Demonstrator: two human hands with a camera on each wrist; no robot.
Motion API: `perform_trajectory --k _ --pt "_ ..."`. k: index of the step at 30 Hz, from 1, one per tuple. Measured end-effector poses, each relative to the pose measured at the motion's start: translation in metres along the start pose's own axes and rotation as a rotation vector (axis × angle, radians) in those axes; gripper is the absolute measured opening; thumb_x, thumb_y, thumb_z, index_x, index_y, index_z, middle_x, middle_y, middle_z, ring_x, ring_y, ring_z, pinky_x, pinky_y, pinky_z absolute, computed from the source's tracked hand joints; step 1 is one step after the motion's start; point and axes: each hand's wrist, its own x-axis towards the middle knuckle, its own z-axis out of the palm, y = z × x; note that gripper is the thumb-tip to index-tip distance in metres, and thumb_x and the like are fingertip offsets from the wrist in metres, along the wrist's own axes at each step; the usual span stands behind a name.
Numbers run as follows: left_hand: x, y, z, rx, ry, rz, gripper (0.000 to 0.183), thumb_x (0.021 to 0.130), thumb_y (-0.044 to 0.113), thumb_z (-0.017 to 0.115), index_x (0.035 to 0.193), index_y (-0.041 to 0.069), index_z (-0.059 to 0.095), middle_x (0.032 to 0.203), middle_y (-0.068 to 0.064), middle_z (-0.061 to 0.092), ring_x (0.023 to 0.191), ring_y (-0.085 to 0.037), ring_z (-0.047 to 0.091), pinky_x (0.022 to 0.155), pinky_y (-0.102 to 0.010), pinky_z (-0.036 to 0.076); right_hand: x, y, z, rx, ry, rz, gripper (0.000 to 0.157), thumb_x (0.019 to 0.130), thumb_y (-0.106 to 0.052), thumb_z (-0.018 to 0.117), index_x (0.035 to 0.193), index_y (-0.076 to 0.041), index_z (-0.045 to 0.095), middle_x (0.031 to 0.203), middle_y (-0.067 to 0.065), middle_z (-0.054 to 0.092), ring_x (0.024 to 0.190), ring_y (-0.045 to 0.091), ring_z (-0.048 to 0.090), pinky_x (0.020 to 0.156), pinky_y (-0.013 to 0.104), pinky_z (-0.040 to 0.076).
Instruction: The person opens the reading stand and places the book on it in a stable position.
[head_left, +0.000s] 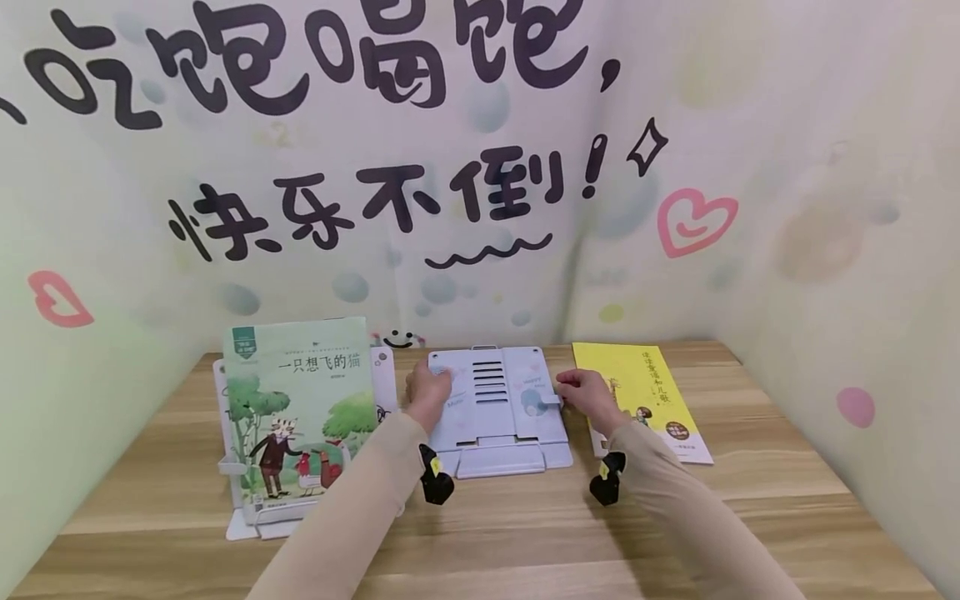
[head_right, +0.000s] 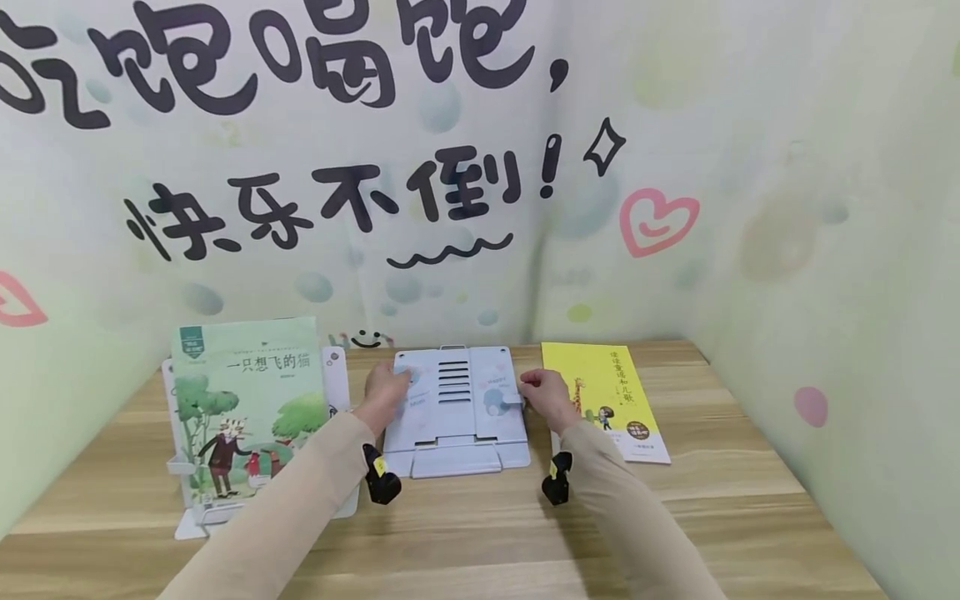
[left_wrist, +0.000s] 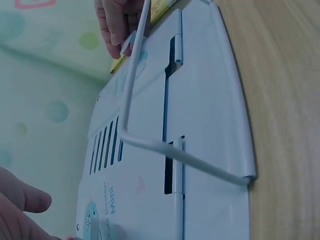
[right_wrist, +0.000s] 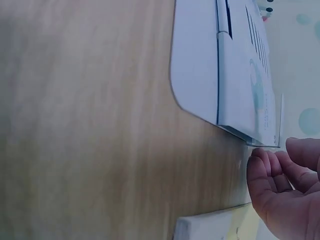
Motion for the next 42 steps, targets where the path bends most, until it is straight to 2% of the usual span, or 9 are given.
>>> perform_trajectory --k 5,8,12,19,23,29,36,42 --pt "0.002 -0.001 -0.003 0.121 -0.007 -0.023 0.041 0.087 0.007 0.048 0.125 -0.007 0.046 0.117 -0.026 0.054 0.102 -0.035 0.05 0.096 -0.048 0.039 0.0 -0.003 0.005 -0.012 -0.015 0.027 0.026 0.094 -0.007 0.053 0.117 0.006 0.058 0.111 0.02 0.059 0.09 0.023 0.054 0.077 0.029 0.049" --pt "0.004 -0.003 -0.004 0.185 -0.006 -0.02 0.036 0.084 0.004 0.049 0.118 -0.008 0.049 0.109 -0.024 0.057 0.093 -0.031 0.051 0.088 -0.044 0.044 0.001 -0.004 0.008 -0.024 -0.015 0.038 0.026 0.093 -0.007 0.054 0.116 0.005 0.059 0.11 0.019 0.06 0.09 0.023 0.054 0.077 0.029 0.049" --pt "0.005 -0.007 -0.004 0.218 0.006 -0.019 0.029 0.082 0.002 0.051 0.109 -0.007 0.053 0.093 -0.019 0.058 0.081 -0.027 0.052 0.075 -0.039 0.046 0.002 -0.005 0.011 -0.016 -0.009 0.053 0.026 0.093 -0.007 0.055 0.115 0.004 0.06 0.11 0.018 0.06 0.09 0.023 0.055 0.078 0.029 0.049" --pt "0.006 -0.009 -0.003 0.165 0.025 -0.061 0.031 0.084 0.004 0.052 0.113 -0.006 0.054 0.096 -0.019 0.057 0.082 -0.027 0.052 0.074 -0.037 0.045 0.003 -0.006 0.011 0.016 -0.007 0.084 0.027 0.093 -0.008 0.054 0.118 0.002 0.06 0.112 0.018 0.06 0.093 0.024 0.053 0.079 0.029 0.048" --pt "0.008 -0.007 -0.004 0.14 0.054 -0.034 0.029 0.086 0.004 0.051 0.113 -0.004 0.055 0.099 -0.019 0.06 0.085 -0.028 0.053 0.076 -0.038 0.044 0.002 -0.008 0.01 0.056 0.0 0.091 0.029 0.094 -0.009 0.054 0.121 0.001 0.059 0.116 0.018 0.059 0.095 0.024 0.053 0.082 0.031 0.049" --pt "0.01 -0.002 -0.003 0.095 0.084 0.019 0.031 0.086 0.005 0.049 0.116 0.004 0.058 0.105 -0.017 0.064 0.091 -0.03 0.057 0.082 -0.042 0.042 0.0 -0.012 0.004 0.097 0.015 0.05 0.031 0.095 -0.009 0.053 0.123 0.001 0.057 0.116 0.019 0.058 0.095 0.024 0.053 0.085 0.032 0.05" --pt "0.012 -0.001 -0.002 -0.031 0.098 -0.004 0.047 0.084 0.001 0.05 0.129 0.01 0.053 0.117 -0.015 0.06 0.103 -0.03 0.054 0.093 -0.045 0.04 -0.003 -0.011 0.002 0.118 0.029 0.029 0.034 0.092 -0.007 0.056 0.125 0.0 0.055 0.104 0.013 0.056 0.09 0.021 0.05 0.074 0.024 0.045" --pt "0.01 0.006 -0.001 -0.114 0.084 0.009 0.05 0.086 -0.003 0.048 0.135 0.006 0.045 0.124 -0.017 0.056 0.111 -0.032 0.054 0.097 -0.044 0.042 -0.005 -0.012 -0.003 0.102 0.044 0.002 0.031 0.092 -0.007 0.058 0.121 0.001 0.054 0.104 0.014 0.054 0.093 0.023 0.05 0.08 0.026 0.047"
